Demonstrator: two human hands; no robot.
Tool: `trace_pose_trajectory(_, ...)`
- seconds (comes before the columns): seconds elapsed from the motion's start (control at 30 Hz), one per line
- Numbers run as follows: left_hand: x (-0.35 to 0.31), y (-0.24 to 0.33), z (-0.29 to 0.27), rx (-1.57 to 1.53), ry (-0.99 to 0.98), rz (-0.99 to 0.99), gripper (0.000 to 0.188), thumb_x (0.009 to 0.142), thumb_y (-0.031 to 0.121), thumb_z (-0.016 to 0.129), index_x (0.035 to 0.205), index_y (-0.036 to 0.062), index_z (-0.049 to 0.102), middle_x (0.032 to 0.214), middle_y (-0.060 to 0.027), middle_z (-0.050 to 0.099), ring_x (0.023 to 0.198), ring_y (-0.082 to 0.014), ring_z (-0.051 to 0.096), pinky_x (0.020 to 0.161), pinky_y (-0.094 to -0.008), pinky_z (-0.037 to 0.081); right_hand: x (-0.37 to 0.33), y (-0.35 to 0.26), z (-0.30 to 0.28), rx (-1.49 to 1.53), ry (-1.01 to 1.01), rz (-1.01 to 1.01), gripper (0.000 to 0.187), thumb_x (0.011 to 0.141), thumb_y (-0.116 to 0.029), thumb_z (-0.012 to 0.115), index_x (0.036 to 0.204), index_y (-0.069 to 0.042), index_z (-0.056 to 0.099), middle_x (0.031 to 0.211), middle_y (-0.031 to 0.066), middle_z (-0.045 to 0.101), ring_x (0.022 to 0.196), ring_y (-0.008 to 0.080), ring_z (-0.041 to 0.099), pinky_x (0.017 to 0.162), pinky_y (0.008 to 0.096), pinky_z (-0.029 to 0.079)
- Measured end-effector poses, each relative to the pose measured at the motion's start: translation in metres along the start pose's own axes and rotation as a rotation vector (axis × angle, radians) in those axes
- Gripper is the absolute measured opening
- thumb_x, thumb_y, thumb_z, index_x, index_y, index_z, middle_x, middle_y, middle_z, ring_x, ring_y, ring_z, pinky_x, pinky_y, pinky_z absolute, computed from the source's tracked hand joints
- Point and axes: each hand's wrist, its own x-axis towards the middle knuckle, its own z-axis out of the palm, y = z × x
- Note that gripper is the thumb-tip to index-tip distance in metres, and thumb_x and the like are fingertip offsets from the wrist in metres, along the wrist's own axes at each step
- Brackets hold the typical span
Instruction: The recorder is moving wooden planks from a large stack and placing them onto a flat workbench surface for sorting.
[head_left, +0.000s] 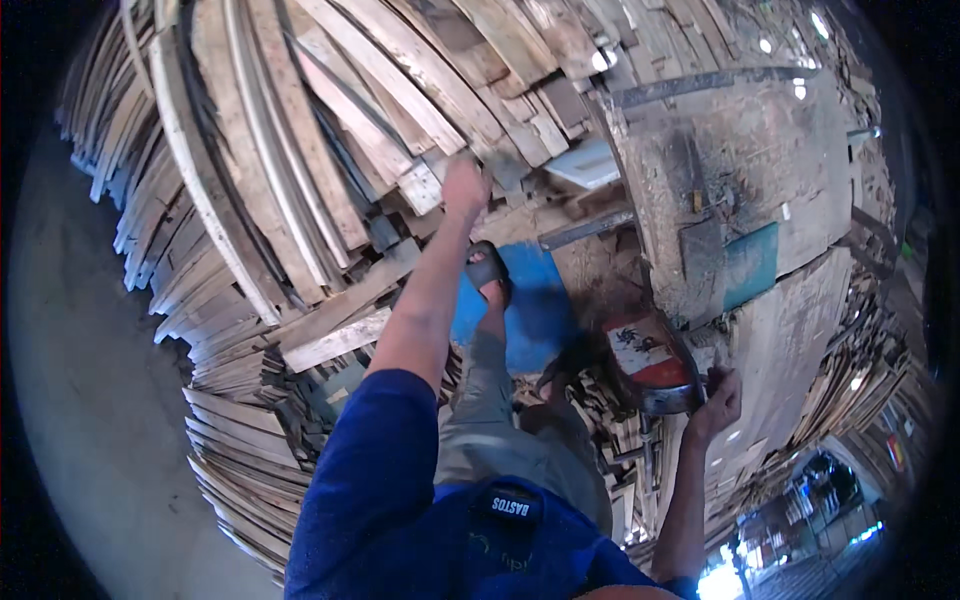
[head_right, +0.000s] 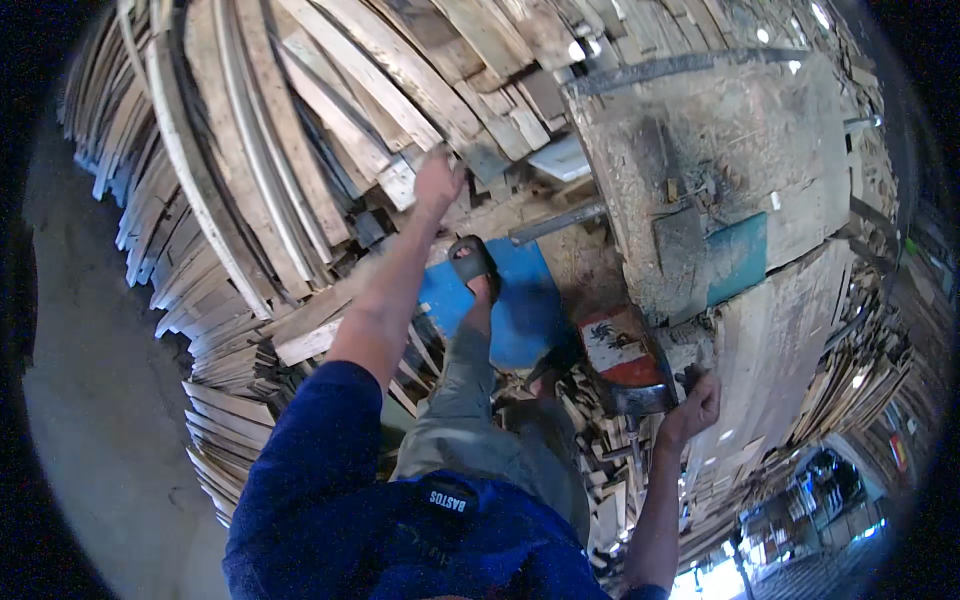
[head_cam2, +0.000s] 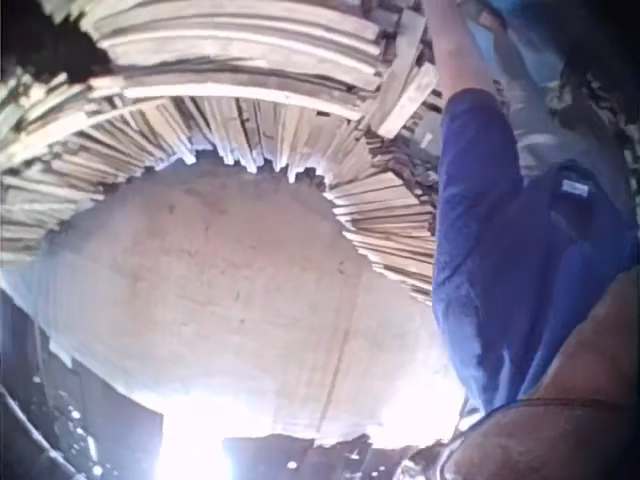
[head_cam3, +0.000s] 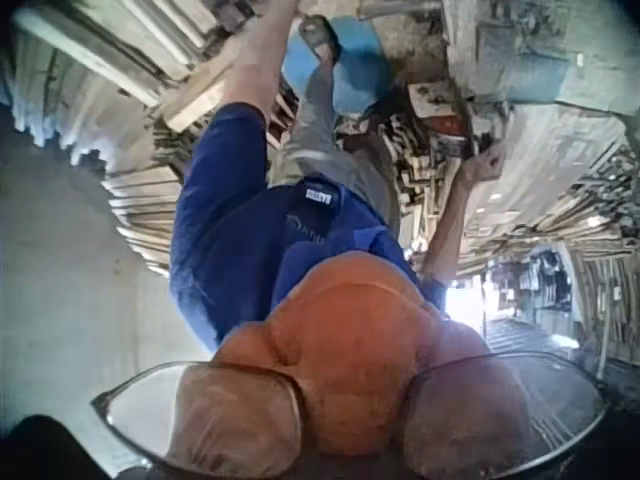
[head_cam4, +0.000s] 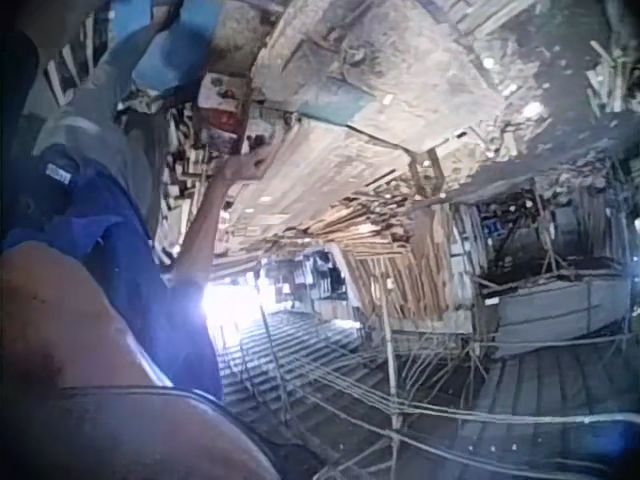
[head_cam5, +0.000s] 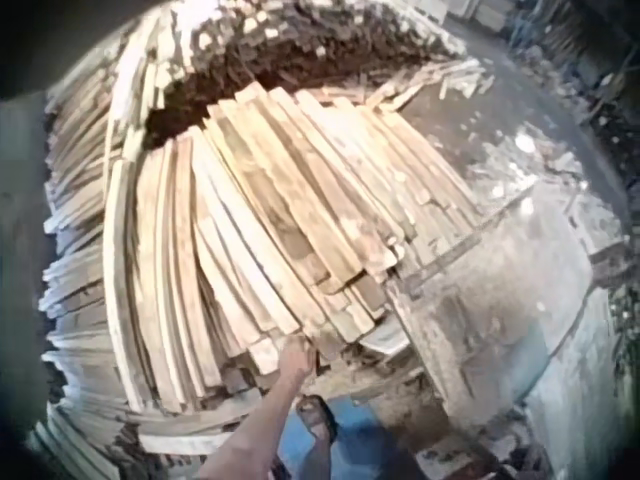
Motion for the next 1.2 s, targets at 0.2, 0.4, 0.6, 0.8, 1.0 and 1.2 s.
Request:
trace_pose_trajectory(0.2, 0.100, 0.039, 0.040, 0.531, -0.108, 0.456, 0.050, 0.093, 0.040, 0.058, 0.135, 0.0126, 0.056, 0.148, -0.0150, 0.047, 0.138, -0.0318, 0.043, 0.111, -0.0589, 0.032, -0.001, -0.019, -0.001, -0.119, 0.061, 0.072, 0.037, 0.107, -0.028, 0.045, 0.094, 0.002, 0.063, 0.088, 0.0082, 0.063, 0.080, 0.0167, 0.062, 0.075, 0.0315, 0.052)
trace_pose_trajectory(0.4, 0.116, 0.002, 0.032, 0.717, -0.137, 0.498, 0.050, 0.096, 0.045, 0.054, 0.138, 0.0175, 0.053, 0.157, -0.0100, 0.036, 0.149, -0.0262, 0.027, 0.115, -0.0615, 0.024, -0.001, -0.026, 0.000, -0.140, 0.110, 0.079, 0.036, 0.107, -0.026, 0.044, 0.090, 0.001, 0.060, 0.088, 0.0082, 0.061, 0.078, 0.0164, 0.059, 0.076, 0.0305, 0.049)
trace_pose_trajectory(0.6, 0.053, -0.070, -0.036, 0.737, -0.204, 0.353, 0.053, 0.092, 0.051, 0.059, 0.135, 0.0207, 0.057, 0.160, -0.0131, 0.030, 0.150, -0.0320, 0.022, 0.115, -0.0664, 0.022, -0.003, -0.008, 0.004, -0.062, 0.110, 0.058, 0.034, 0.106, -0.025, 0.050, 0.085, 0.000, 0.058, 0.077, 0.0033, 0.057, 0.071, 0.0128, 0.052, 0.067, 0.0296, 0.045)
trace_pose_trajectory(0.8, 0.049, -0.078, -0.078, 0.586, -0.031, 0.049, 0.062, 0.089, 0.055, 0.063, 0.139, 0.0198, 0.055, 0.160, -0.0121, 0.027, 0.150, -0.0352, 0.017, 0.111, -0.0699, 0.025, -0.001, -0.006, 0.004, -0.075, 0.148, 0.057, 0.033, 0.104, -0.024, 0.054, 0.082, 0.000, 0.058, 0.074, 0.0033, 0.056, 0.067, 0.0119, 0.050, 0.063, 0.0290, 0.043)
trace_pose_trajectory(1.0, 0.067, -0.066, -0.056, 0.350, 0.182, -0.305, 0.085, 0.081, 0.034, 0.079, 0.152, 0.0221, 0.033, 0.154, -0.0132, 0.030, 0.148, -0.0421, 0.020, 0.109, -0.0662, 0.031, 0.006, -0.018, 0.006, -0.103, 0.133, 0.096, 0.031, 0.104, -0.026, 0.055, 0.084, -0.002, 0.060, 0.077, 0.0033, 0.058, 0.068, 0.0110, 0.052, 0.063, 0.0281, 0.044)
trace_pose_trajectory(1.2, 0.045, -0.099, -0.079, 0.025, 0.235, -0.396, 0.102, 0.077, 0.024, 0.082, 0.158, 0.0235, 0.019, 0.158, -0.0204, 0.023, 0.138, -0.0441, 0.038, 0.107, -0.0552, 0.042, 0.007, -0.011, 0.006, -0.061, 0.123, 0.117, 0.032, 0.103, -0.027, 0.057, 0.082, -0.004, 0.060, 0.077, 0.0026, 0.058, 0.070, 0.0107, 0.053, 0.061, 0.0270, 0.046)
